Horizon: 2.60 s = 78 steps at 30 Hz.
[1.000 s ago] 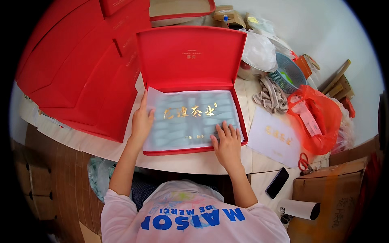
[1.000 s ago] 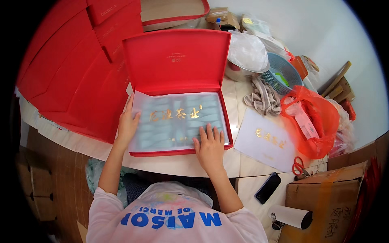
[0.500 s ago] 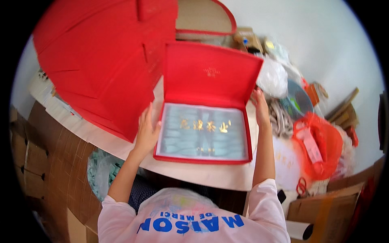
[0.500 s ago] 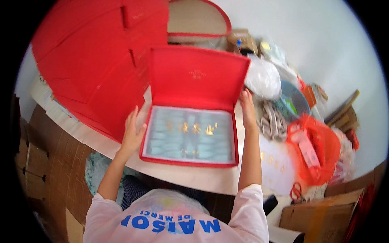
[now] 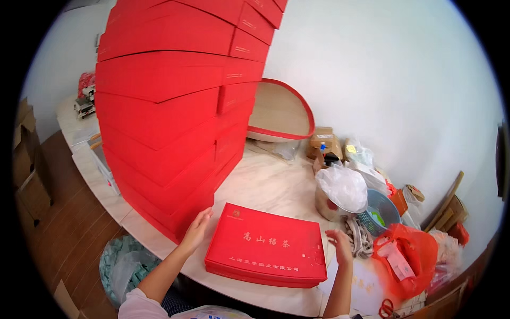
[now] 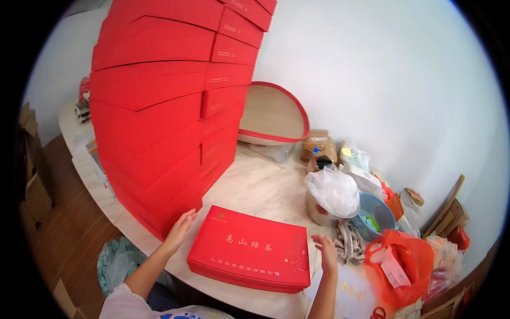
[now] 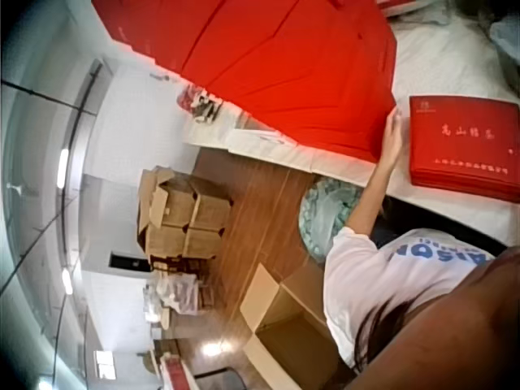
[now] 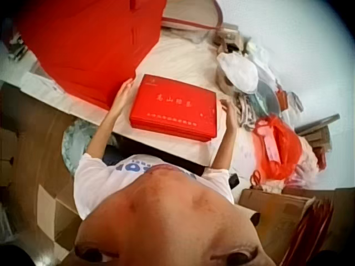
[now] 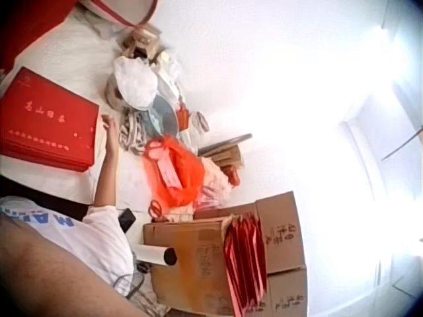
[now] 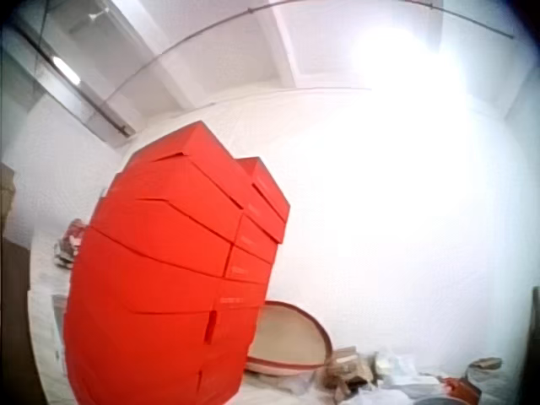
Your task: The person sorts green tea packets from a large plastic bag into red gift boxes, arranges them in rows, and places a frosted cover on top before stacking the finished box.
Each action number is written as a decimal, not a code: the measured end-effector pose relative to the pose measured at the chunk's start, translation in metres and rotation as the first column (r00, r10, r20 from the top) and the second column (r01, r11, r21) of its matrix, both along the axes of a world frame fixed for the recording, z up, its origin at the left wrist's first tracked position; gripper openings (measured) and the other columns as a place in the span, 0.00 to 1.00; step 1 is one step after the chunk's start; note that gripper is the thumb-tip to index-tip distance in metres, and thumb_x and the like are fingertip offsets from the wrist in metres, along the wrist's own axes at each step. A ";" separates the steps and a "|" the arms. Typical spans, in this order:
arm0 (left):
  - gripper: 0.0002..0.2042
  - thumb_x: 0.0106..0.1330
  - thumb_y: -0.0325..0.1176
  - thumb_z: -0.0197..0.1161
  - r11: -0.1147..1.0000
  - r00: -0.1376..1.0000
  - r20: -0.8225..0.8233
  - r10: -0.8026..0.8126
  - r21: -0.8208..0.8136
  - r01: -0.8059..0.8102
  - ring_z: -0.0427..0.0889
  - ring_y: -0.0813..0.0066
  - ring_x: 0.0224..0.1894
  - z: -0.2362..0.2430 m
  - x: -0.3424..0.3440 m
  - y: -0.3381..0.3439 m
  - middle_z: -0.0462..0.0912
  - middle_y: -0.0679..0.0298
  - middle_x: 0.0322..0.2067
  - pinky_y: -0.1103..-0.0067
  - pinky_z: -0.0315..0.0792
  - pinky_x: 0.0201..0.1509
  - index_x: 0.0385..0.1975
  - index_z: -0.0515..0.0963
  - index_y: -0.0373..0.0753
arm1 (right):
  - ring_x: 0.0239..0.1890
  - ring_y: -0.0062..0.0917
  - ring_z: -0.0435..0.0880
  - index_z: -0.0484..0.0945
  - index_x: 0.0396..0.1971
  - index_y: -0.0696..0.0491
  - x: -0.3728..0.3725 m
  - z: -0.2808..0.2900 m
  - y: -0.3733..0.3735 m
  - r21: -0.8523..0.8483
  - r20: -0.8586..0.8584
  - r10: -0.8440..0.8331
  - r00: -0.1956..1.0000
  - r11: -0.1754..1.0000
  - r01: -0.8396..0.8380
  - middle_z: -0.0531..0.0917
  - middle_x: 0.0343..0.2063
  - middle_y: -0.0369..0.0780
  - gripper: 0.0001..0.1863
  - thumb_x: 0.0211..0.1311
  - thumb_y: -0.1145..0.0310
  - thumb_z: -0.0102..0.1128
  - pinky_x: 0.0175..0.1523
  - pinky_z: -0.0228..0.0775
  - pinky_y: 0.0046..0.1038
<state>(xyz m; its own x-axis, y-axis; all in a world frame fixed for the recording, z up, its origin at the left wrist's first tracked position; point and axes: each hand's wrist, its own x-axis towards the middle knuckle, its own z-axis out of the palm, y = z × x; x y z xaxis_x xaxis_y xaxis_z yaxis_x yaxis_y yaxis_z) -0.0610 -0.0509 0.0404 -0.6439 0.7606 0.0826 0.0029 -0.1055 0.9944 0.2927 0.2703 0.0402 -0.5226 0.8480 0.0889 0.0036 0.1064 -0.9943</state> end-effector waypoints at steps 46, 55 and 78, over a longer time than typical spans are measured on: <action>0.30 0.71 0.28 0.46 0.950 0.913 0.384 -0.141 -0.207 0.234 0.54 0.68 0.66 -0.002 0.052 -0.015 0.53 0.56 0.65 0.74 0.51 0.68 0.69 0.41 0.41 | 0.54 0.27 0.74 0.63 0.60 0.61 0.018 -0.016 -0.088 -0.506 0.035 0.005 0.999 0.862 0.014 0.74 0.54 0.43 0.27 0.69 0.58 0.45 0.60 0.64 0.29; 0.32 0.70 0.40 0.51 0.920 0.982 0.134 -0.135 -0.351 0.175 0.52 0.69 0.68 -0.017 0.050 -0.022 0.54 0.57 0.66 0.75 0.47 0.69 0.68 0.46 0.36 | 0.63 0.24 0.62 0.60 0.63 0.60 0.014 -0.027 -0.094 -0.394 0.213 0.005 0.977 0.916 0.081 0.66 0.61 0.41 0.31 0.69 0.53 0.44 0.68 0.48 0.25; 0.43 0.62 0.37 0.60 0.981 0.629 0.774 0.078 -0.172 0.090 0.52 0.59 0.67 -0.026 0.128 -0.145 0.46 0.54 0.65 0.63 0.55 0.67 0.69 0.34 0.47 | 0.39 0.24 0.80 0.73 0.48 0.61 0.021 -0.062 -0.134 -0.481 -0.085 -0.106 0.991 0.875 0.053 0.80 0.41 0.42 0.20 0.71 0.60 0.40 0.43 0.74 0.25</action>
<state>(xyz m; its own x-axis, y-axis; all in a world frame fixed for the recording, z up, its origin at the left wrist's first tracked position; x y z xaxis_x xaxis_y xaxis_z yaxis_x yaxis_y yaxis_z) 0.0666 -0.1963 0.0145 -0.4000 0.7108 -0.5786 -0.7756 0.0738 0.6269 0.3135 0.1364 -0.0216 -0.4620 0.8395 -0.2859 -0.1155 -0.3765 -0.9192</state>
